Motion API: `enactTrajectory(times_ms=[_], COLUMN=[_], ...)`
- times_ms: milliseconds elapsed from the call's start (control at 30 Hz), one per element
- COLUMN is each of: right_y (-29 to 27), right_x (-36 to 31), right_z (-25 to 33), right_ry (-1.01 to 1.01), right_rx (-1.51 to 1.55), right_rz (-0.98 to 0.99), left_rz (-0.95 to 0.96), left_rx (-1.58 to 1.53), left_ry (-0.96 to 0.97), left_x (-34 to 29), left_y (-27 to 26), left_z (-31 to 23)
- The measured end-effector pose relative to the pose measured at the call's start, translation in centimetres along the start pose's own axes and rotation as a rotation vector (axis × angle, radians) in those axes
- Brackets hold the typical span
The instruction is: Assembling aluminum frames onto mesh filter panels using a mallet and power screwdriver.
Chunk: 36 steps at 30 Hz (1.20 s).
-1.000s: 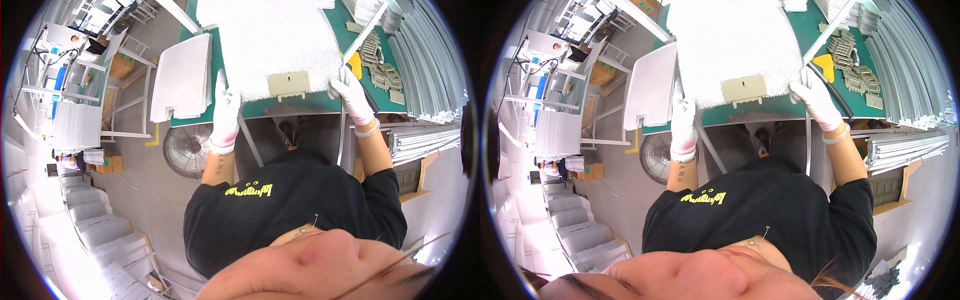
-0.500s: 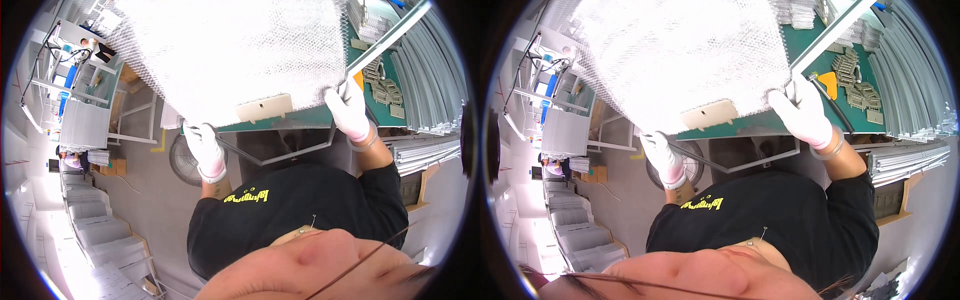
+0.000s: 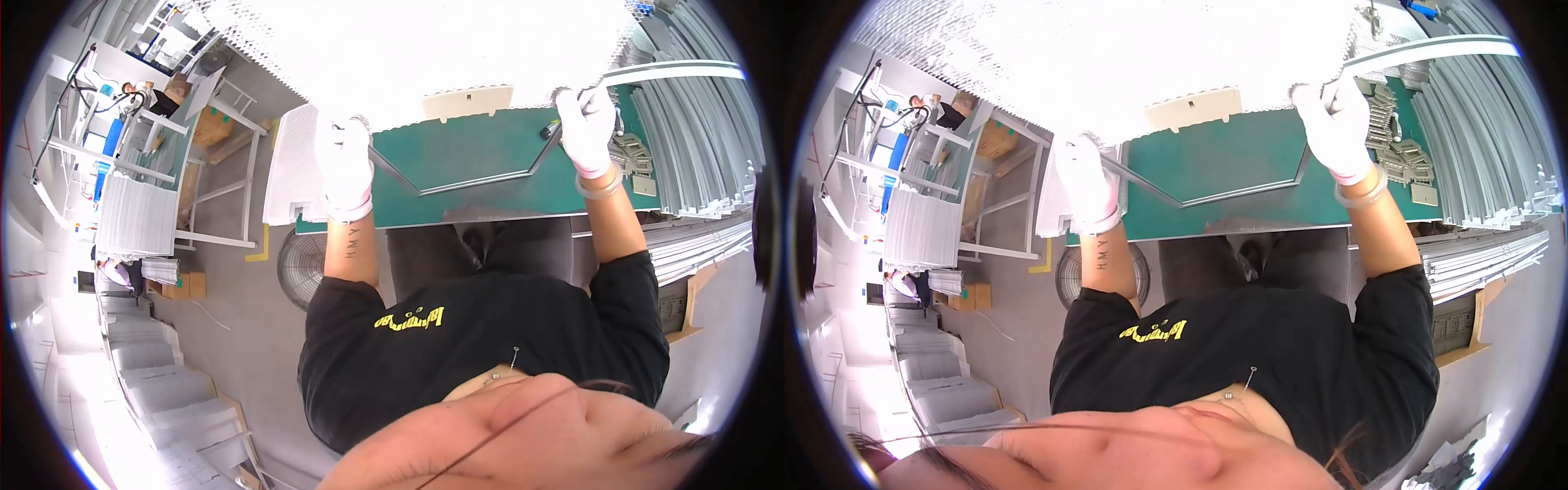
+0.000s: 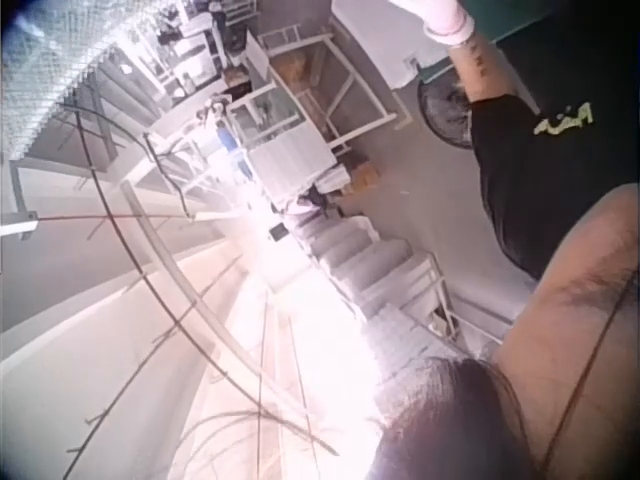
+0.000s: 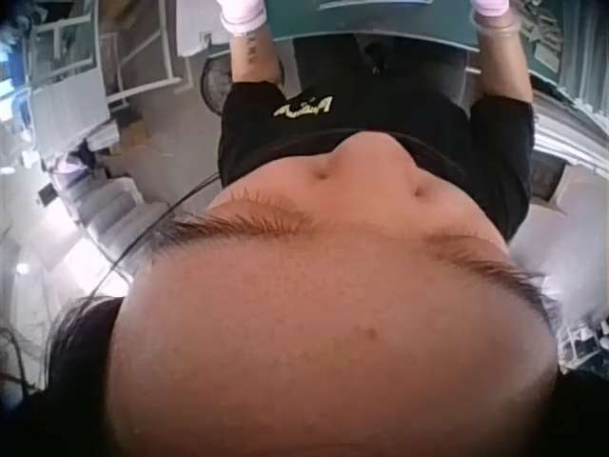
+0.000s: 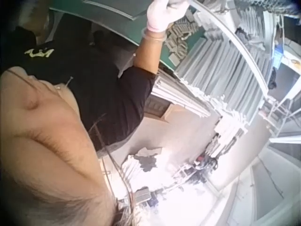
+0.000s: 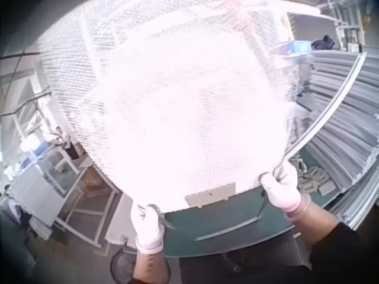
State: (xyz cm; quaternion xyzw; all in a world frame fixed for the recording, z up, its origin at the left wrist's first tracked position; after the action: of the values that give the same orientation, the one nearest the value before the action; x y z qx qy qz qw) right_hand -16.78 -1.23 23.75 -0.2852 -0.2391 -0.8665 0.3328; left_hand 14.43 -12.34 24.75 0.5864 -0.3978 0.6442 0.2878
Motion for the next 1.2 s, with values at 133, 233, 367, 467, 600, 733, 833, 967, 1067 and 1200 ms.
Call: enactTrajectory(times_ms=[133,233,367,467,600,733,833,967,1067,1200], right_y=[-1.3,-1.8,-1.0,-1.3,-1.0,-1.5,-1.8,-4.0,-1.0,-0.9], right_x=[-0.2,-0.1,0.0,-0.1,-0.5,-2.1,-4.3,-3.5,0.2,1.7], right_z=[-1.7,-2.7,-1.8,-1.7,-1.7,-4.5,-6.4,-6.9,-0.9,-1.4], right_ry=[-0.057,-0.102,-0.09,-0.072,-0.009,0.133,0.272,0.327,0.257,0.089], right_rx=[-0.078,-0.09,-0.094,-0.127,-0.089,-0.026,0.02,-0.168,0.167,-0.141], right_rz=[0.004,0.029,0.026,0.043,0.075,0.102,0.254,0.502,0.161,0.178], left_rz=[-0.063,-0.13,-0.023,-0.066,-0.067,0.043,0.087,0.343,0.368,0.035], left_rx=[-0.712,-0.558,-0.368,-0.616,-0.564,-0.64,-0.767,-0.698,-0.822,-0.709], left_ry=[-0.769,-0.595,-0.434,-0.676,-0.641,-0.717,-0.911,-0.866,-0.721,-0.84], left_x=[-0.2,-0.3,-1.9,-1.0,-1.6,-4.9,-7.0,-6.3,-1.8,0.3], left_y=[1.2,1.2,1.1,1.6,1.9,3.2,4.2,3.3,1.3,1.8], left_z=[-0.8,-1.1,0.2,-0.6,-0.8,-0.3,-1.5,-0.6,0.4,0.3])
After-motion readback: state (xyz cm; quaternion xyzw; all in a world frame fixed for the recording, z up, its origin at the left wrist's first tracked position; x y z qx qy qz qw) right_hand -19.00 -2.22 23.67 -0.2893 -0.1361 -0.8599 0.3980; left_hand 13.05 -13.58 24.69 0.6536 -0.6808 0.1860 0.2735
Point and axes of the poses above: each hand's wrist, its own x-axis towards the middle knuckle, its own y-axis out of the palm, z = x × y, the point moved 4 cm from there along x, towards the middle knuckle, and after that the axes turned 9 degrees about -z, right-handed, at the moved point
